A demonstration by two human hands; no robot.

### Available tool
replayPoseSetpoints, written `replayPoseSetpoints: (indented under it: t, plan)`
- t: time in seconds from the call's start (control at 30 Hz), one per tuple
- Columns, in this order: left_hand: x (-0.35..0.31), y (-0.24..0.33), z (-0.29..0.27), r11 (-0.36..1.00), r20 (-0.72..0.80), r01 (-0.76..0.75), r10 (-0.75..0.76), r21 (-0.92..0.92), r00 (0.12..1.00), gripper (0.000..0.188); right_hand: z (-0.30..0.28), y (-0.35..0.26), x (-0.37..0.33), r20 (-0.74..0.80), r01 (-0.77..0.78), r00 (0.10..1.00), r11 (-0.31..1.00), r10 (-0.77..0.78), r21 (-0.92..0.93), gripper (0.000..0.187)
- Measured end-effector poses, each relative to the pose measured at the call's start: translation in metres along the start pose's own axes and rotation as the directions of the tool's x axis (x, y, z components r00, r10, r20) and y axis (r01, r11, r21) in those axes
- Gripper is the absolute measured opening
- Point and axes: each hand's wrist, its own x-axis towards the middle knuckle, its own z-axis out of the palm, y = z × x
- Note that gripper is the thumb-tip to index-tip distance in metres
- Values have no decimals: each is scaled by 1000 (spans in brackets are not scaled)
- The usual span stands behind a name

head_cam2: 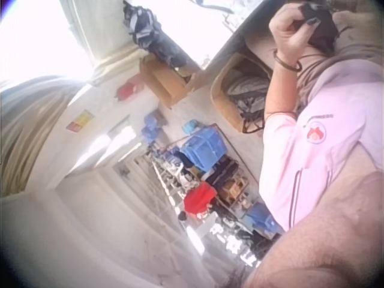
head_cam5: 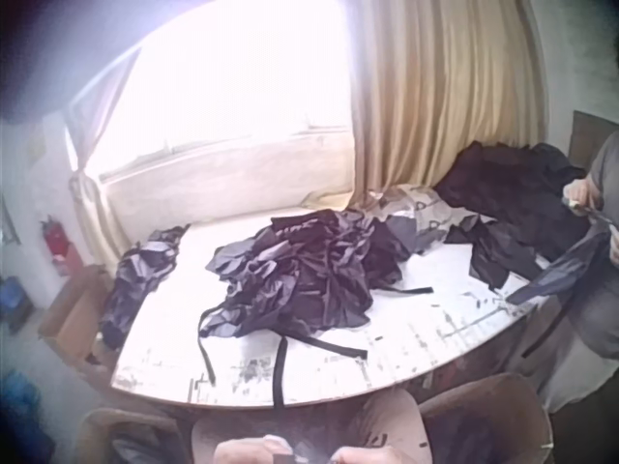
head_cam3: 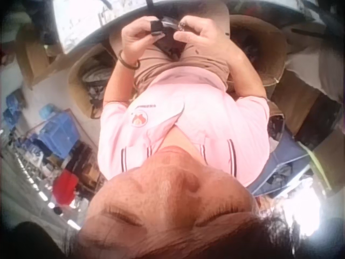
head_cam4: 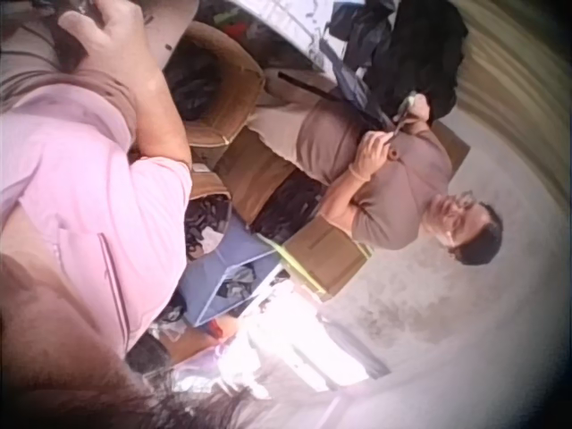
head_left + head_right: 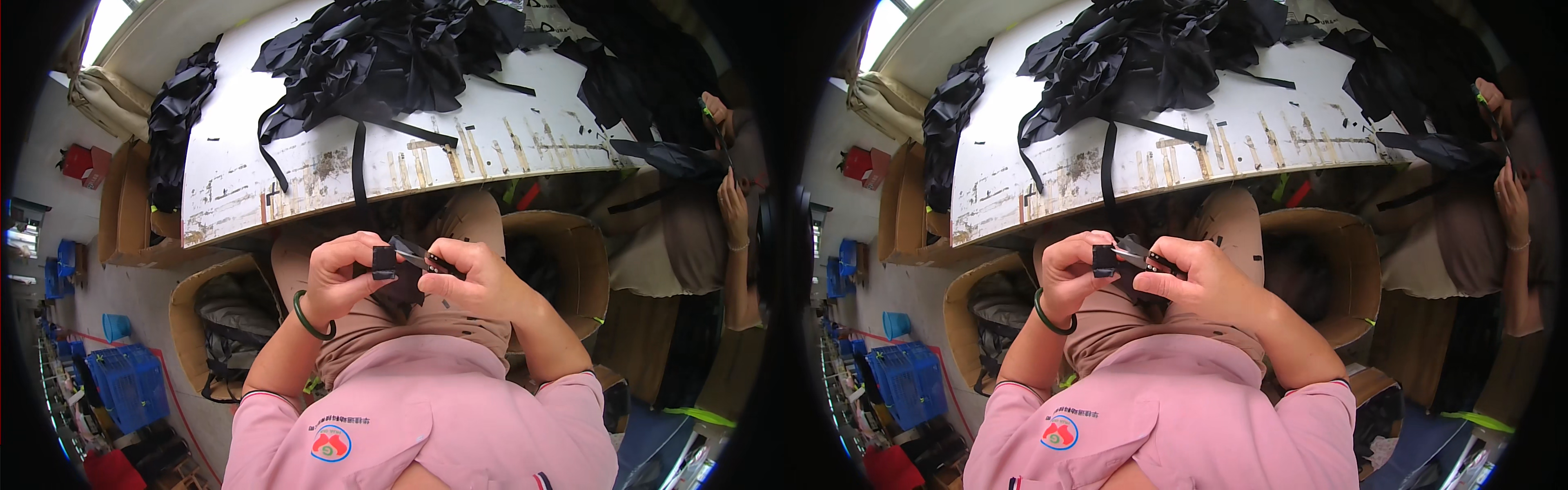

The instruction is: Manually trim excess material from black fabric pieces using hand-held snips or scissors.

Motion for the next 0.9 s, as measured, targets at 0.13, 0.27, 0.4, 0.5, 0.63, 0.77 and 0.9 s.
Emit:
replayPoseSetpoints:
  t: [0.13,0.27,0.4,0.5,0.63,0.77,0.9]
  plan:
    - [1,1,-3,999,91,52,-51,-13,995,13,-11,-8,0,118,6,993,971,23,-239,37]
    - [-2,-2,-5,996,104,84,-83,-1,991,13,-15,-16,-1,124,138,989,842,-86,-521,39]
    - [-1,-2,-5,996,131,76,-81,42,988,14,-18,-15,-4,128,210,978,753,-166,-624,32]
    - [-1,-1,-4,994,134,81,-90,76,987,14,-19,-17,-5,126,212,977,747,-171,-630,34]
    - [0,-2,-4,992,142,73,-87,102,986,14,-20,-20,-5,164,215,976,722,-142,-657,40]
    - [-1,-2,-4,989,158,63,-84,133,984,15,-20,-19,-6,173,254,967,688,-186,-680,39]
    - [0,-5,-4,983,150,38,-65,178,987,16,-22,-16,-4,159,252,968,710,-196,-658,40]
